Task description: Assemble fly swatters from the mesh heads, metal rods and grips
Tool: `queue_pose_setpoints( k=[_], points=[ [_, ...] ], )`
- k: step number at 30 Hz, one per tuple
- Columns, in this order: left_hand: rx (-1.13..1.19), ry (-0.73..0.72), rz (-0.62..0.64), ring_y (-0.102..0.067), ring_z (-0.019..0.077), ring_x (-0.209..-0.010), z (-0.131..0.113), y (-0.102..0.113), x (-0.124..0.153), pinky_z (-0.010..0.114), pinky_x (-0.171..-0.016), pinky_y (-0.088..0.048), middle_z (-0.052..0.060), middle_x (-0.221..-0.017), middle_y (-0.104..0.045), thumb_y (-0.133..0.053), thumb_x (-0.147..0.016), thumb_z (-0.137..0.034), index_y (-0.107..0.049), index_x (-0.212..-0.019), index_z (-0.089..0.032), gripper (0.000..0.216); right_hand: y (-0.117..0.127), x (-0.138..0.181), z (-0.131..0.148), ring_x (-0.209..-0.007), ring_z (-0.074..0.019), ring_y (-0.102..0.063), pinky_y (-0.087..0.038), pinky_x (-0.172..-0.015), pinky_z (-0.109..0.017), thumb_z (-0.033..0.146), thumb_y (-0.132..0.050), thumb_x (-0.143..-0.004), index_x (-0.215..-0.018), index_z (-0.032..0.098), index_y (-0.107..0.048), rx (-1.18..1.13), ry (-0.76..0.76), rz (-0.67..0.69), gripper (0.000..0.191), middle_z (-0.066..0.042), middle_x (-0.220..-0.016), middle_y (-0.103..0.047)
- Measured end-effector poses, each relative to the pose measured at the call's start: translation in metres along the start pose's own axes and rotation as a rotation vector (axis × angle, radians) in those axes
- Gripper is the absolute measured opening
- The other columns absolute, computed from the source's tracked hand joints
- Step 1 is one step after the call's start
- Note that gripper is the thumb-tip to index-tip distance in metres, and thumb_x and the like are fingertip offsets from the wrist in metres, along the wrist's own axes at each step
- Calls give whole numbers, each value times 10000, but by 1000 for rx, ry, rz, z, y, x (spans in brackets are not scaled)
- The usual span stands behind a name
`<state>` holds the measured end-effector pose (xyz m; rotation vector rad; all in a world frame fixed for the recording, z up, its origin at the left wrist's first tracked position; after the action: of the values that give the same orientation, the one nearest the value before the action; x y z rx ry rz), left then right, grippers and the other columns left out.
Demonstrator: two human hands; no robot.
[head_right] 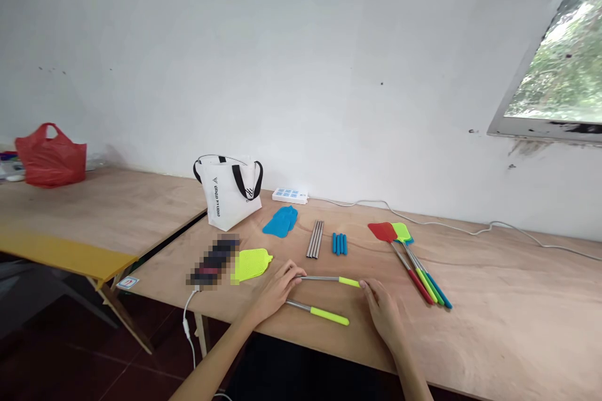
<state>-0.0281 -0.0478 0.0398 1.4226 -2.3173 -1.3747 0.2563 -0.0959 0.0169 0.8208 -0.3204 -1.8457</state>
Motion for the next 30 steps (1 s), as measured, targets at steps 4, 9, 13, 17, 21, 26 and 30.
queue_pose_setpoints(
  k=[4,9,13,17,21,26,30],
  points=[
    [14,-10,-4,-604,163,-1056,-2,2,0,282,-965,-473,31,-1141,-574,-375,-1059,-270,-608,-1168,-268,257,-3,1,6,-923,-273,-685,-569,-836,-395,699,-448,-916,-896,240,-695,-54,47,24,521,-94,-944,-731],
    [35,-30,43,-601,171,-1060,-7,0,1,289,-975,-472,33,-1139,-582,-384,-1057,-289,-629,-1166,-274,269,-24,8,33,-1038,-269,-663,-542,-938,-413,602,-482,-964,-997,267,-715,-97,154,148,410,-89,-1059,-714],
    [45,-32,-1,-593,171,-1081,-6,3,0,293,-999,-463,27,-1140,-588,-404,-1052,-278,-629,-1172,-279,255,-35,10,44,-1045,-279,-655,-526,-962,-455,576,-436,-991,-1036,271,-712,-75,158,143,414,-101,-1066,-706],
    [-35,-7,-14,-599,170,-1053,-1,2,0,285,-955,-463,19,-1136,-600,-400,-1054,-264,-629,-1157,-283,252,-39,18,53,-1275,-293,-550,-421,-1104,-531,592,-548,-935,-1249,325,-654,101,194,230,425,-87,-1346,-615],
    [-150,22,-6,-584,185,-1020,3,1,0,325,-956,-436,20,-1139,-606,-394,-1057,-288,-643,-1146,-281,264,-47,37,74,-1487,-359,-302,-249,-1183,-653,646,-755,-748,-1195,344,-672,290,304,451,546,-54,-1588,-390],
    [-211,30,-39,-567,200,-1035,4,2,-1,376,-993,-390,15,-1098,-617,-416,-1049,-296,-643,-1094,-270,233,-51,41,90,-1430,-287,-411,-266,-1200,-607,487,-620,-929,-929,304,-691,293,356,484,197,-15,-1515,-485],
    [-201,60,-110,-573,204,-1048,6,6,-1,395,-1002,-374,8,-1113,-617,-440,-1027,-259,-609,-1083,-260,178,-49,28,73,-1247,-275,-575,-385,-1134,-571,448,-567,-973,-853,294,-676,317,357,288,223,-33,-1319,-631]
  ],
)
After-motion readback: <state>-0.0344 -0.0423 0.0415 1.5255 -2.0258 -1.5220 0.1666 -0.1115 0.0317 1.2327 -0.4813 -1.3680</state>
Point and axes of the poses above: each hand's wrist, its own x-axis away from the middle knuckle, its own y-axis out of the back of the hand, z = x × y, the point moved 7 cm from there along -x, towards the middle knuckle
